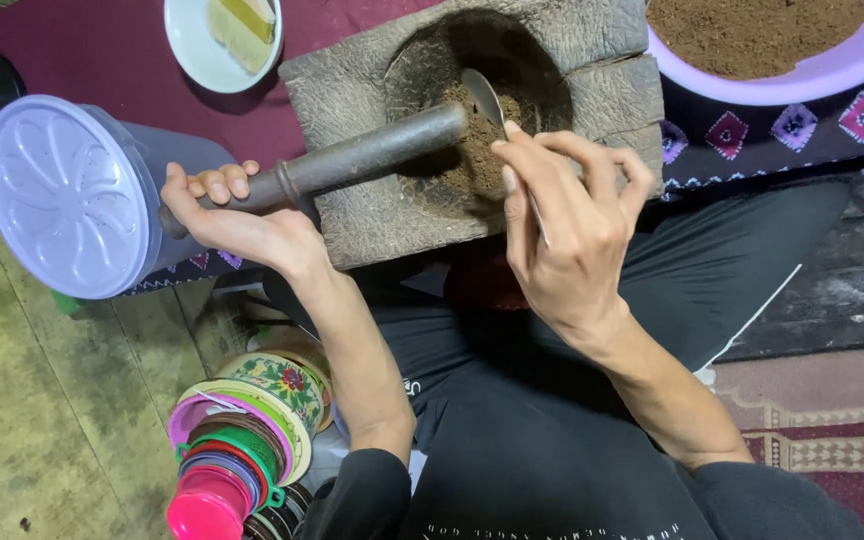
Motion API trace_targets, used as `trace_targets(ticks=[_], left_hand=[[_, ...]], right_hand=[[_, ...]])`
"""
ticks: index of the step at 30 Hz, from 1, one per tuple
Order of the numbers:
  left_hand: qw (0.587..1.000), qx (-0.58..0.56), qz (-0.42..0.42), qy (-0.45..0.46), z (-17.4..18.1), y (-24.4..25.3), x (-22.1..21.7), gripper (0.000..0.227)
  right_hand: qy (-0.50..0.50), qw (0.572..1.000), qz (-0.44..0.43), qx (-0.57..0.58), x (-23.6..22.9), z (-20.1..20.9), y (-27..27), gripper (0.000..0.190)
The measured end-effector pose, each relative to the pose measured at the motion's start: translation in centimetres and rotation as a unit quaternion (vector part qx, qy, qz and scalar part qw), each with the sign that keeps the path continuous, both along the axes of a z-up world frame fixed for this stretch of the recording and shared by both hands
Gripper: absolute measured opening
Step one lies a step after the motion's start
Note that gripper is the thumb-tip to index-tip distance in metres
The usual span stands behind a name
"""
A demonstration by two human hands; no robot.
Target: Scraping and collecting fine brown powder from a stone mortar and pestle using a metal spoon.
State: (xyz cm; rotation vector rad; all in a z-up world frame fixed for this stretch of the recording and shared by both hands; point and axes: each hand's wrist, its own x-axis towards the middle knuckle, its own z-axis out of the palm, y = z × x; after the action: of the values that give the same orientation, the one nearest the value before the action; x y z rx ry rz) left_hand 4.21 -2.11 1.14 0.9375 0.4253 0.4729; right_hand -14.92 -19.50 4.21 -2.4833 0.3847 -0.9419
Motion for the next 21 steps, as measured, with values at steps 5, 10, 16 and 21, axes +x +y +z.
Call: trace_targets(ticks=[5,10,16,21], left_hand=[[1.0,-0.001,0.001,0.011,0.4,-0.4,-0.2,0.025],[1.0,0.001,0.002,0.015,0.7,-0.5,-0.6,0.026],[1.0,0.002,-0.002,0.009,0.6,-0.4,-0.7,0.026],[1.0,-0.003,-0.013,0.0,0.6,-0.4,-0.8,0.028]], right_hand=[[0.054,0.997,0.015,-0.051,0.2,-2.3,-0.5,0.014],[0.037,0.998,-0.02,-0.041,0.2,-2.6,-0.9,0.018],[0.078,0.996,0.031,-0.014,-0.3,-2.0,-1.0,0.013],[0.041,0.999,-0.009,0.014,-2.2,-0.3,-1.4,0.015]])
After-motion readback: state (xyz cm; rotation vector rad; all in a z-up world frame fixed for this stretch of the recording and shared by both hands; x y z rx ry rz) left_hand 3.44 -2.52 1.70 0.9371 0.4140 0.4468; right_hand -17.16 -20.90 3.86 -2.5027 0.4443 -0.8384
